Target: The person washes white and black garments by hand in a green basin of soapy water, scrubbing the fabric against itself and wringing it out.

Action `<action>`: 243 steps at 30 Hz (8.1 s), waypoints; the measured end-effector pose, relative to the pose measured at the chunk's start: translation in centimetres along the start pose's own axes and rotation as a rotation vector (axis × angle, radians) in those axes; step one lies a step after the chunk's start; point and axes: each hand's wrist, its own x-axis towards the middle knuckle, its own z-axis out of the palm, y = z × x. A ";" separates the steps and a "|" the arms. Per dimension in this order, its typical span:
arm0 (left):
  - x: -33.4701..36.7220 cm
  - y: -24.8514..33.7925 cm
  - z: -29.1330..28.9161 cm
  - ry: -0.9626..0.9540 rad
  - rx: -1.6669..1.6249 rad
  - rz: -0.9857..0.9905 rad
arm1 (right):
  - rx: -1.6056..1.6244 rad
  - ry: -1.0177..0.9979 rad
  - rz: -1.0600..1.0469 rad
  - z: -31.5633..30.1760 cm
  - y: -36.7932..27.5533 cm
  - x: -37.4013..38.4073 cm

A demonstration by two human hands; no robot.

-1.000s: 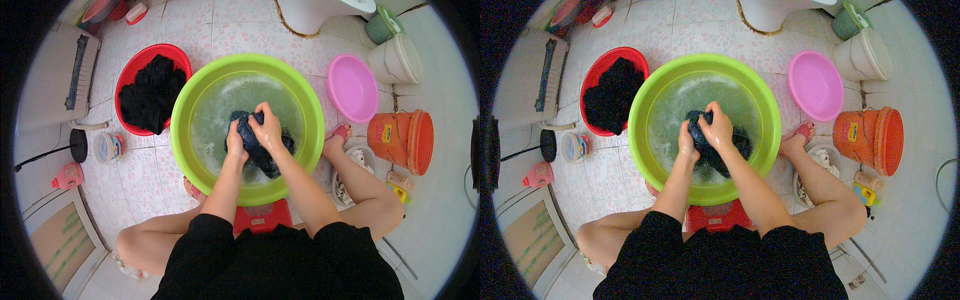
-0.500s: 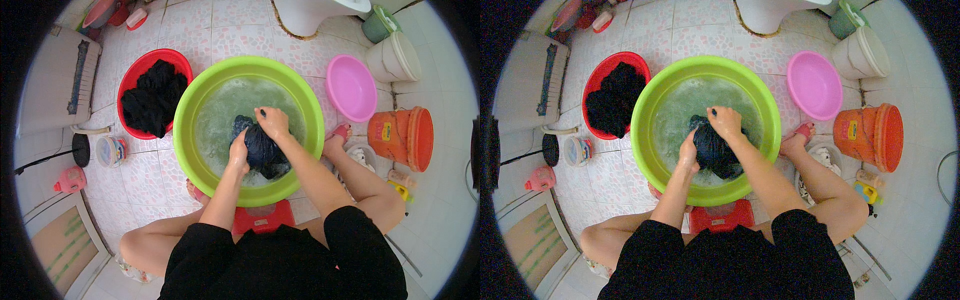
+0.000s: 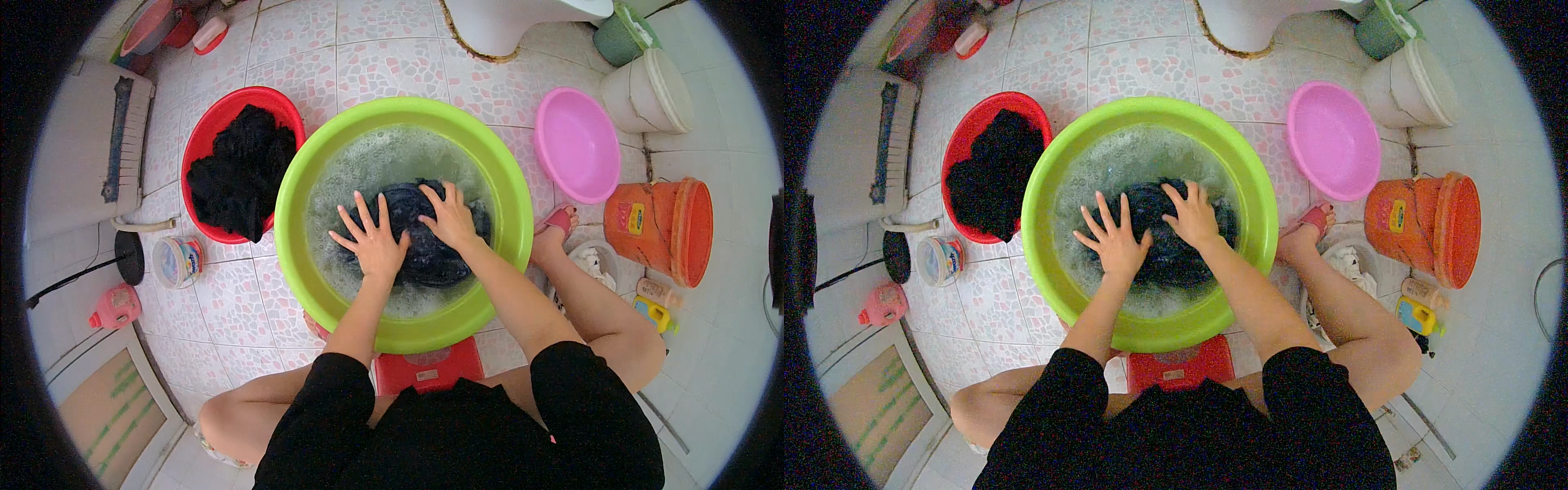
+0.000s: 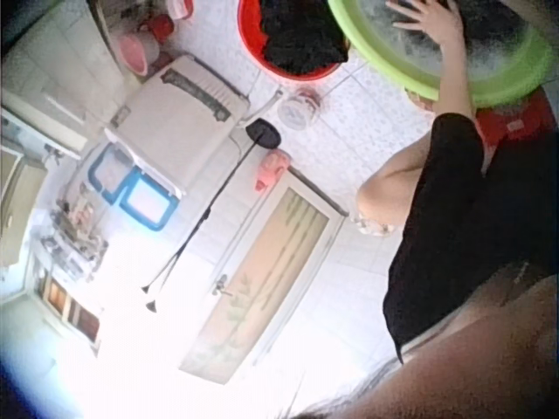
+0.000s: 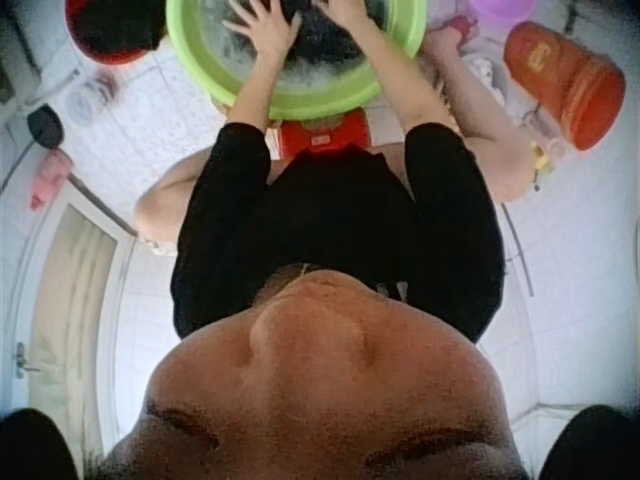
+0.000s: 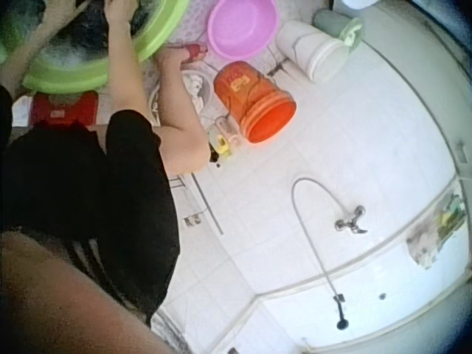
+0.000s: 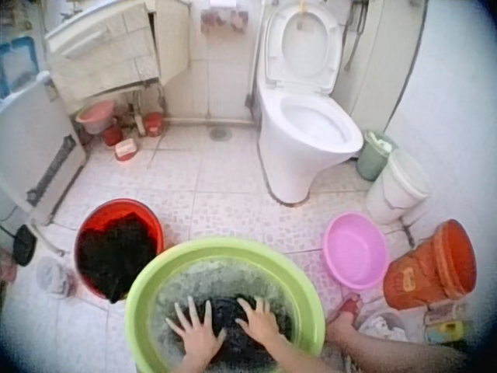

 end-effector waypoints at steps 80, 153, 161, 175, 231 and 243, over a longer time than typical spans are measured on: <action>7.4 -1.1 -13.9 -0.994 -2.113 -0.375 | 2.356 -0.898 0.177 -9.9 -13.0 -5.6; -4.4 -3.6 -18.3 -0.184 -1.612 0.129 | 1.130 -0.137 -0.240 -21.6 -10.5 -10.3; -1.9 -8.2 -9.7 -0.125 -1.177 0.069 | 0.660 0.184 -0.275 -17.7 -7.6 -2.7; 4.1 -4.4 -8.1 0.453 -0.448 0.006 | -0.131 -0.320 -0.056 -0.8 6.4 -2.5; -4.6 -4.2 6.9 -0.078 -1.613 -1.204 | 0.031 -0.222 0.425 3.7 2.5 -4.3; -2.3 -0.6 -0.1 -0.810 -2.623 -0.632 | 0.594 0.144 -0.134 -4.4 -11.1 -11.3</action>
